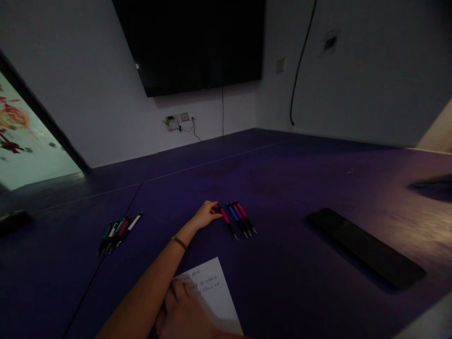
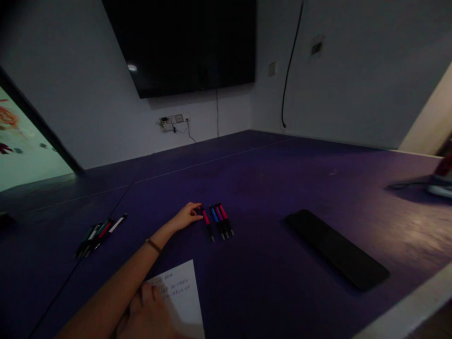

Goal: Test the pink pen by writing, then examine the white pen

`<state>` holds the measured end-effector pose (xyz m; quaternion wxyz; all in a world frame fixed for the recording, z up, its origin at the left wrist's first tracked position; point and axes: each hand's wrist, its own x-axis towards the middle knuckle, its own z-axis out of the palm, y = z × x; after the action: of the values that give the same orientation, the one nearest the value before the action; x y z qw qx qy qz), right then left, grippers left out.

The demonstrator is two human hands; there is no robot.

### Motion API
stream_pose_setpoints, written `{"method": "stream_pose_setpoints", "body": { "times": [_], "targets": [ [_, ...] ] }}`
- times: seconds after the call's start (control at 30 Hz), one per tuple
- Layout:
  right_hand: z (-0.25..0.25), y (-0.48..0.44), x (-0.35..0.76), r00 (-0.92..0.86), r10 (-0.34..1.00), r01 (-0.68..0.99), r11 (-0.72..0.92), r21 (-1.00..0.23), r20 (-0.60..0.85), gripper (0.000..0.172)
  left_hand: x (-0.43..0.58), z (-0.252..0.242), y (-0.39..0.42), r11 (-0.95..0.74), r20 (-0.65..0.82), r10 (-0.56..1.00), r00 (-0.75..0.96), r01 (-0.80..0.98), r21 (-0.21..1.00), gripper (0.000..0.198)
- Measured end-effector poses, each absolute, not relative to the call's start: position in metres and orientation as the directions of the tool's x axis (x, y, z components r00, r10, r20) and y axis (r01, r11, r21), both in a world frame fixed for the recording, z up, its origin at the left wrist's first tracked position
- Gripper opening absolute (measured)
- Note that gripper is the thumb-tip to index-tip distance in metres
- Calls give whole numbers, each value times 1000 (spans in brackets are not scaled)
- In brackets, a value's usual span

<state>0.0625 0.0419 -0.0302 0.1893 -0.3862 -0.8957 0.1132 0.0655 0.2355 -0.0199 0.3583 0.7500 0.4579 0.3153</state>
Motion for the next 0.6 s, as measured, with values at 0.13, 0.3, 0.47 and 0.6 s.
{"method": "stream_pose_setpoints", "body": {
  "times": [0.13, 0.3, 0.47, 0.6],
  "targets": [
    [-36, 44, 63, -683, 668, 592, 743, -313, 295, 26, 64, -26, 232, -354, 175, 896, 407, 422, 835, 50],
    [-26, 38, 64, -674, 688, 605, 723, -334, 269, 25, 67, -26, 225, -425, 215, 876, 432, 479, 768, 49],
    [-15, 35, 67, -681, 709, 624, 693, -361, 185, 20, 69, -22, 221, -455, 227, 869, 439, 531, 715, 46],
    [-18, 37, 71, -702, 672, 602, 737, -307, 236, 25, 69, -21, 221, -467, 231, 866, 444, 550, 692, 43]
  ]
}}
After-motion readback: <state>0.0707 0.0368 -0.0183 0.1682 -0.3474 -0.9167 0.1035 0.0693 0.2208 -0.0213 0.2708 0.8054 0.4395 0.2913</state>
